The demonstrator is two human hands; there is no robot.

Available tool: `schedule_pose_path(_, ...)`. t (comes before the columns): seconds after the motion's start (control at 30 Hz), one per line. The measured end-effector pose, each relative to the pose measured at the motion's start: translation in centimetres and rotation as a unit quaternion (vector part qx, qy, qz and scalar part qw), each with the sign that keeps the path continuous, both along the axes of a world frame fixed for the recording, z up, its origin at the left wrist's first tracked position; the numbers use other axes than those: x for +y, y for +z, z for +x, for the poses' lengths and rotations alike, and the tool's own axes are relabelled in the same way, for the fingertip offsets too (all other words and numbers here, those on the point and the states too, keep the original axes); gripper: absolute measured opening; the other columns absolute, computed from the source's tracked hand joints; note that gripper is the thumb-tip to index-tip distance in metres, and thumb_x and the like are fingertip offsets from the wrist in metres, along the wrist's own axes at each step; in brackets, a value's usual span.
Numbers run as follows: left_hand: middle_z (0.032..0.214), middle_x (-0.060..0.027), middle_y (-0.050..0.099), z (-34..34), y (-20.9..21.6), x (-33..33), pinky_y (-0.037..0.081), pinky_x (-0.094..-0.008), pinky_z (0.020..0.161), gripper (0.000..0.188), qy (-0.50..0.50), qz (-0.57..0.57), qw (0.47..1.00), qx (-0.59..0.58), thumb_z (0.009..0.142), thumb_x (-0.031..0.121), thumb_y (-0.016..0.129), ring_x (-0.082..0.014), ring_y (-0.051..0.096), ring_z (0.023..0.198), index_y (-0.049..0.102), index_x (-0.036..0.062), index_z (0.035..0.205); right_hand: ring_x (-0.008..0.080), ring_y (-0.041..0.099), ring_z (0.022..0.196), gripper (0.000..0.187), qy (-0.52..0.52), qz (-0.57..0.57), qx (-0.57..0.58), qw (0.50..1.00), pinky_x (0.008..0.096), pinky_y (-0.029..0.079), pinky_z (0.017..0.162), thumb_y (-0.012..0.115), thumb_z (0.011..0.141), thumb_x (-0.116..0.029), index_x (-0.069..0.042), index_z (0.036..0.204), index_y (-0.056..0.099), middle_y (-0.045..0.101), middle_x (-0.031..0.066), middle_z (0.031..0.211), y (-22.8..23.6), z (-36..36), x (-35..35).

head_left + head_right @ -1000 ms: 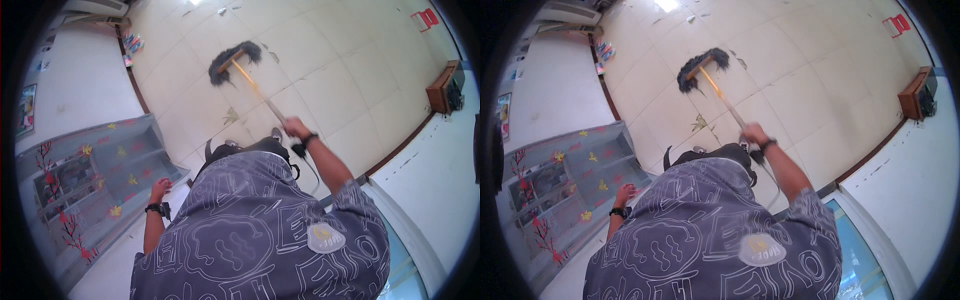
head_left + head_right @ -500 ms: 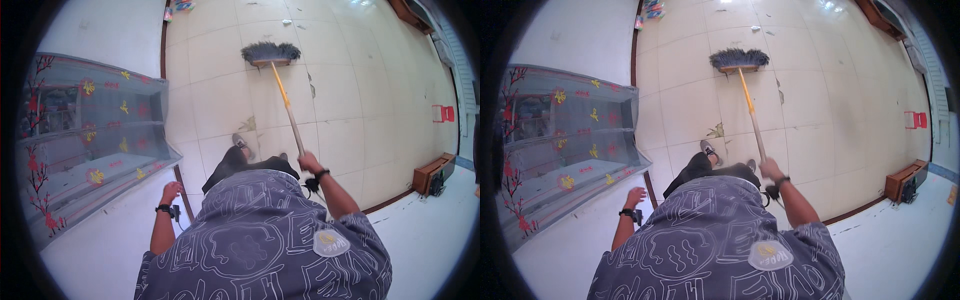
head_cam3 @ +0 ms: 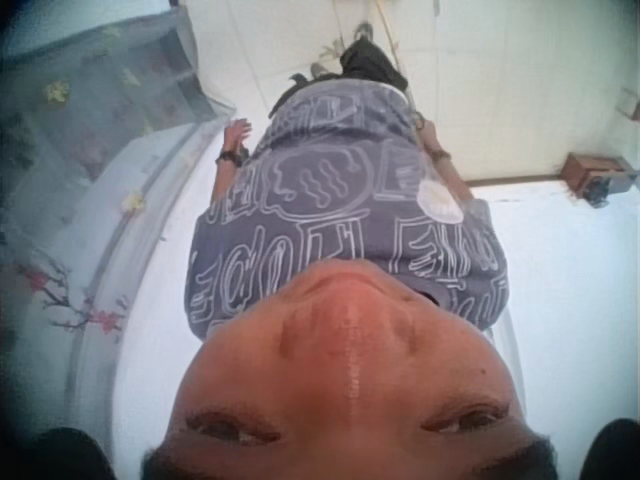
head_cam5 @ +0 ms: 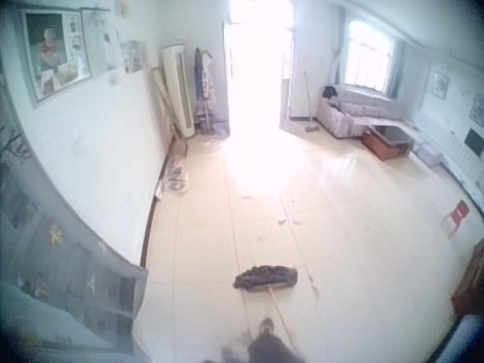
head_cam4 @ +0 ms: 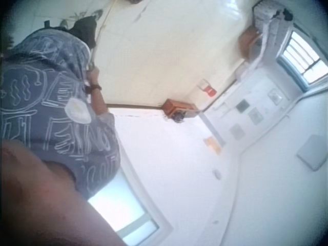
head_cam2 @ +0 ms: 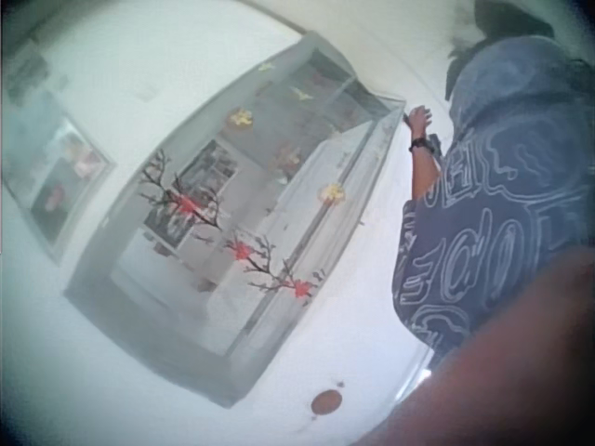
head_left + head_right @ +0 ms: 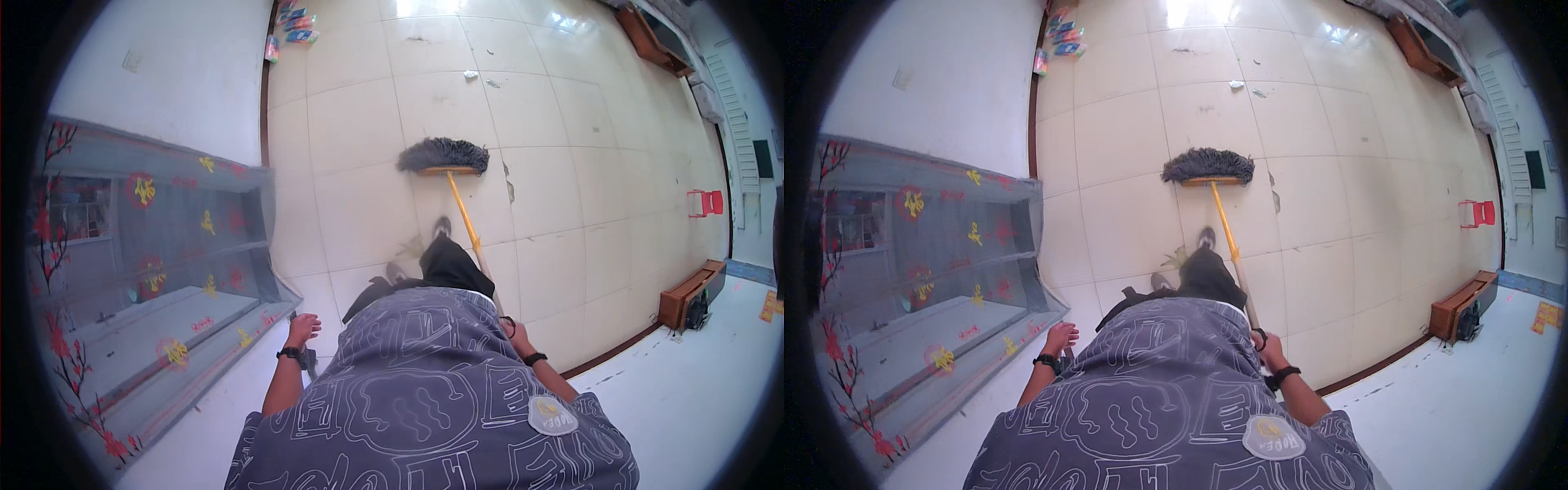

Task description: The person mops the floor of a bedroom and a hallway using a mop, moving a chair aside to reach the floor area underneath it.

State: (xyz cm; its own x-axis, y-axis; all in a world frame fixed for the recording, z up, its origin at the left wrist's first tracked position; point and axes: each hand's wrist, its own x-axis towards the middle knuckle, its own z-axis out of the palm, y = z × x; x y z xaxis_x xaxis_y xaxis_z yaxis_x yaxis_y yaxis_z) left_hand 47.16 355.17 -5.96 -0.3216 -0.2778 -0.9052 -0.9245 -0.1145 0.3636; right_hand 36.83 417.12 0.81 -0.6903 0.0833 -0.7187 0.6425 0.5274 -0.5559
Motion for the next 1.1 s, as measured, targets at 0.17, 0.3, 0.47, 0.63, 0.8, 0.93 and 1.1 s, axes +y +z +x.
schedule_pose_path(0.17, 0.097, -0.0101, 0.068, -12.0, -0.4, -3.2, 0.053, -0.0316, 0.068, 0.027, -0.054, -0.020, 0.998, -0.006, 0.091, 0.020, 0.052, -0.0179, 0.065, 0.082, 0.060, 0.0031, 0.111, 0.0155, 0.048, 0.039, 0.032, -0.080, -0.043, -0.166, 0.982, 0.0313, 0.039, 0.034, 0.063, 0.087, -0.035, -0.005, 0.077, 0.056, 0.051, 0.0049, 0.056, -3.0, -16.8, -2.2)
schedule_pose_path(0.3, 0.096, -0.0088, 0.067, -21.5, -0.5, -6.2, 0.052, -0.0308, 0.066, 0.028, -0.053, -0.052, 0.997, -0.018, 0.090, 0.021, 0.053, -0.0171, 0.065, 0.081, 0.060, 0.0033, 0.111, 0.0157, 0.048, 0.039, 0.029, -0.089, -0.061, -0.190, 0.976, 0.0308, 0.038, 0.035, 0.062, 0.088, -0.032, -0.004, 0.086, 0.054, 0.050, 0.0045, 0.057, -3.6, -32.6, -4.5)
schedule_pose_path(0.47, 0.097, -0.0093, 0.067, -35.4, 2.1, -7.4, 0.052, -0.0294, 0.067, 0.028, -0.012, -0.074, 0.997, -0.033, 0.091, 0.020, 0.052, -0.0166, 0.065, 0.081, 0.060, 0.0022, 0.112, 0.0125, 0.043, 0.041, 0.024, -0.072, -0.106, -0.179, 0.975, 0.0286, 0.036, 0.037, 0.060, 0.090, -0.030, -0.008, 0.086, 0.051, 0.047, 0.0015, 0.058, -5.3, -53.3, -8.9)
schedule_pose_path(0.63, 0.097, -0.0087, 0.067, -48.8, 4.6, -7.5, 0.052, -0.0288, 0.068, 0.027, 0.036, -0.072, 0.997, 0.012, 0.092, 0.019, 0.051, -0.0163, 0.065, 0.081, 0.060, 0.0019, 0.111, 0.0101, 0.035, 0.042, 0.020, -0.154, -0.315, -0.207, 0.913, 0.0263, 0.029, 0.038, 0.053, 0.095, -0.020, -0.009, 0.081, 0.042, 0.040, -0.0012, 0.057, -7.9, -74.6, -17.9)
schedule_pose_path(0.8, 0.096, -0.0085, 0.067, -59.6, 5.9, -8.3, 0.052, -0.0291, 0.069, 0.027, 0.040, -0.084, 0.996, 0.014, 0.093, 0.020, 0.051, -0.0165, 0.065, 0.082, 0.060, 0.0022, 0.112, 0.0108, 0.036, 0.045, 0.012, -0.214, -0.398, -0.195, 0.870, 0.0269, 0.029, 0.039, 0.052, 0.092, -0.007, -0.005, 0.084, 0.044, 0.037, -0.0010, 0.058, -9.9, -94.2, -29.8)
schedule_pose_path(0.93, 0.095, -0.0077, 0.067, -66.1, 4.9, -11.2, 0.052, -0.0292, 0.069, 0.027, 0.046, -0.084, 0.995, -0.017, 0.093, 0.021, 0.052, -0.0163, 0.064, 0.082, 0.060, 0.0031, 0.112, 0.0098, 0.031, 0.041, 0.009, -0.207, -0.412, -0.151, 0.875, 0.0246, 0.027, 0.038, 0.045, 0.094, -0.005, -0.007, 0.086, 0.041, 0.033, -0.0026, 0.057, -11.8, -111.9, -37.0)
schedule_pose_path(1.1, 0.093, -0.0066, 0.066, -77.2, 0.8, -17.3, 0.052, -0.0297, 0.066, 0.024, 0.075, -0.059, 0.995, -0.041, 0.091, 0.022, 0.053, -0.0153, 0.064, 0.081, 0.060, 0.0051, 0.108, 0.0092, 0.032, 0.040, 0.016, -0.204, -0.421, -0.182, 0.865, 0.0240, 0.025, 0.037, 0.046, 0.097, -0.013, -0.009, 0.084, 0.039, 0.034, -0.0032, 0.056, -16.1, -134.0, -38.5)
